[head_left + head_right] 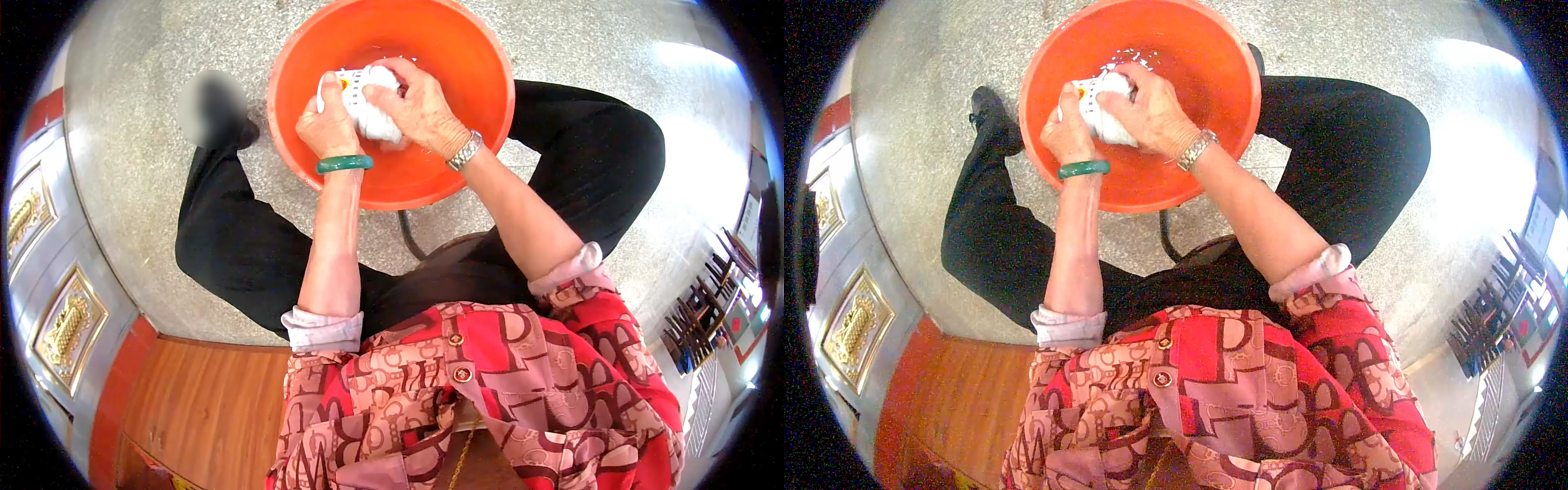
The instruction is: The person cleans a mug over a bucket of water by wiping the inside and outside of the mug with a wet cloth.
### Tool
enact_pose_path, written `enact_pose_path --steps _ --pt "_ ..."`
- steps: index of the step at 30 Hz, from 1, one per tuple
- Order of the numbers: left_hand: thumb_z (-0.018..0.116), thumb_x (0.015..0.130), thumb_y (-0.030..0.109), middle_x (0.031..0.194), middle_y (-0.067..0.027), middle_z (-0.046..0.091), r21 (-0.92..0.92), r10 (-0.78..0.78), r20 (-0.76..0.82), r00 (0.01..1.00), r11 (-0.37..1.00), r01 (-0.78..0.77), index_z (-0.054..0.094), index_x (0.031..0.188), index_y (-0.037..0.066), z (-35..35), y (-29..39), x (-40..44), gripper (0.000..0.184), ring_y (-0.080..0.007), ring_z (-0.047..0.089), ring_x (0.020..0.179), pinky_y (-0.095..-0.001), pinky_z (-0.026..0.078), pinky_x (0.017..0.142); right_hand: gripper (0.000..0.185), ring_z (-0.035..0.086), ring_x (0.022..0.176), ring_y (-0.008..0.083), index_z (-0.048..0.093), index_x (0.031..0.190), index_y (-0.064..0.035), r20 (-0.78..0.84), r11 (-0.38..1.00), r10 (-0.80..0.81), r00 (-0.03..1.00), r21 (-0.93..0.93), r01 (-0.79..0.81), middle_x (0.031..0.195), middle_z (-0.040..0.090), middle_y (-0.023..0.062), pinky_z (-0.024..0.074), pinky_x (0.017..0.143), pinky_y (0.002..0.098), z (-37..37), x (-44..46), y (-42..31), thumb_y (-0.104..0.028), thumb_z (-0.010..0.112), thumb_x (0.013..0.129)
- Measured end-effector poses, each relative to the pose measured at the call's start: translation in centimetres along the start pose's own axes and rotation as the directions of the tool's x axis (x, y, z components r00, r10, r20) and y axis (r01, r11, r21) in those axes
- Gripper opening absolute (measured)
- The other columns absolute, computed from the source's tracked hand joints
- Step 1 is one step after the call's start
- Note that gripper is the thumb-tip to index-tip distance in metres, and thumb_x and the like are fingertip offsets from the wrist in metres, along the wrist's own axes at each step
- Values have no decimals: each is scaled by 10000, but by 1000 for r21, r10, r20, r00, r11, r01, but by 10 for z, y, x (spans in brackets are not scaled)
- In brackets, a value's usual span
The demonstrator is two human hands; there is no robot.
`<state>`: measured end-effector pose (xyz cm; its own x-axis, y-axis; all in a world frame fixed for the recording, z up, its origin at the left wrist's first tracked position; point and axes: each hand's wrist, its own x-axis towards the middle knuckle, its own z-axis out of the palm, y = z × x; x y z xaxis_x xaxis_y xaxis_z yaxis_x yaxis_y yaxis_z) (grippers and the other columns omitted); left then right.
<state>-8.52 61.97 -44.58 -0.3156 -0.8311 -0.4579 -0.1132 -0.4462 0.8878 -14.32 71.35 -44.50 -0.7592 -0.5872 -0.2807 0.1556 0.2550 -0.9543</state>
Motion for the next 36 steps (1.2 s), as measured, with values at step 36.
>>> enact_pose_path --steps 36 --pt "621 802 160 580 -5 548 95 149 79 986 983 -156 557 546 -6 -4 -12 -7 312 -60 456 520 -240 382 459 405 612 710 298 539 908 -8 194 960 278 941 -35 -277 778 589 186 503 564 428 1 19 -6 -374 368 909"
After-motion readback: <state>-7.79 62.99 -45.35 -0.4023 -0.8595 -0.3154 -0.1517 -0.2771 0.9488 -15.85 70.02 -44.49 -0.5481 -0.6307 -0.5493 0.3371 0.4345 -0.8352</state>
